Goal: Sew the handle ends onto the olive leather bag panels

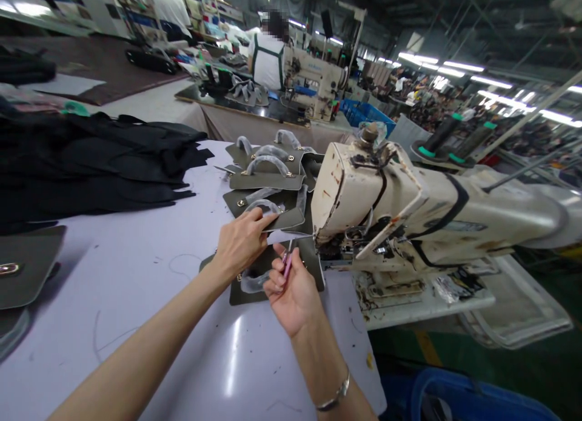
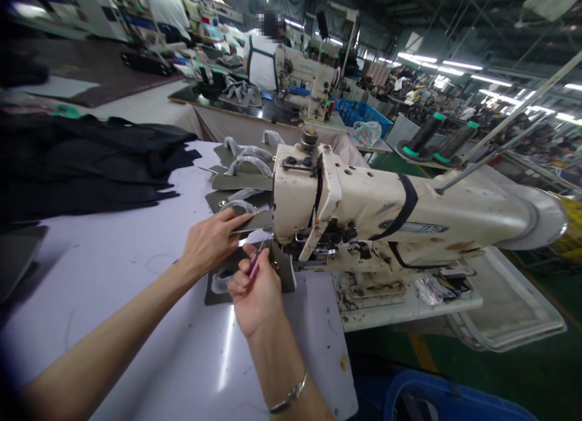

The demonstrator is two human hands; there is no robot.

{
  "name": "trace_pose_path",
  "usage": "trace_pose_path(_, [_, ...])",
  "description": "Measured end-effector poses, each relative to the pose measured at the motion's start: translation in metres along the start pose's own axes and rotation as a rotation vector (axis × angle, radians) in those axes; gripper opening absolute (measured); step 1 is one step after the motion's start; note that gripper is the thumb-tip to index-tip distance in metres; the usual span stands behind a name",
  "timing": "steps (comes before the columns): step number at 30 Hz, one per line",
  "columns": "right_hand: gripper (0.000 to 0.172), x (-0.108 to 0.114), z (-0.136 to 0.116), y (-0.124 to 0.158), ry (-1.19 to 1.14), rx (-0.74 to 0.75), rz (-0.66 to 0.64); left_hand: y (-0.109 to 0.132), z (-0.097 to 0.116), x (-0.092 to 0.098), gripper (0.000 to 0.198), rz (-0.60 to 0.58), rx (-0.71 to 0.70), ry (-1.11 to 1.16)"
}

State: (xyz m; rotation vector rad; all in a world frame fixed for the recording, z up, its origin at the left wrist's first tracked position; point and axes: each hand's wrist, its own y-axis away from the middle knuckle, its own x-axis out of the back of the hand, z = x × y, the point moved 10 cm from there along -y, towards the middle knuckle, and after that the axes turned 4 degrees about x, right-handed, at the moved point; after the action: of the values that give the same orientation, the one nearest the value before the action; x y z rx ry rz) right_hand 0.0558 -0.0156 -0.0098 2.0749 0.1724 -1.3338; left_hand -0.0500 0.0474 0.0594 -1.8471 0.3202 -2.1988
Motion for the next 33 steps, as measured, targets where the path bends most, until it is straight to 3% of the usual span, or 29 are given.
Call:
trace_pose_path(9, [0.048,-0.016,-0.008,-0.019,-0.078,0.023,-0.007,0.008,0.001,0.007,0.051,0.009,0.033,0.015])
trace_pose_path(17, [0.04,-0.011,-0.017,-0.022,-0.111,0.111,-0.008,0.007,-0.005,0.004,0.043,0.029,0.041,-0.003])
trace_pose_path(20, [0.038,-0.01,-0.011,-0.012,-0.063,0.066,-0.065,-0.018,-0.006,0.007,0.041,0.04,0.035,-0.017])
trace_pose_path(24, [0.036,-0.01,0.004,0.008,0.143,0.014,-0.154,-0.084,-0.007,0.044,0.046,0.238,0.053,0.017])
trace_pose_path(26, [0.041,-0.009,0.005,0.019,0.285,0.045,-0.184,-0.115,0.003,0.06,0.049,0.284,-0.009,0.049])
trace_pose_path(28, [0.045,-0.002,-0.005,0.029,0.45,0.125,-0.175,-0.126,0.017,0.067,0.052,0.292,-0.1,0.092])
trace_pose_path(30, [0.044,0.013,-0.031,0.04,0.648,0.288,-0.101,-0.111,0.03,0.067,0.052,0.285,-0.157,0.148])
trace_pose_path(33, [0.036,0.039,-0.092,0.064,1.008,0.656,0.127,-0.041,0.04,0.054,0.033,0.302,-0.125,0.3])
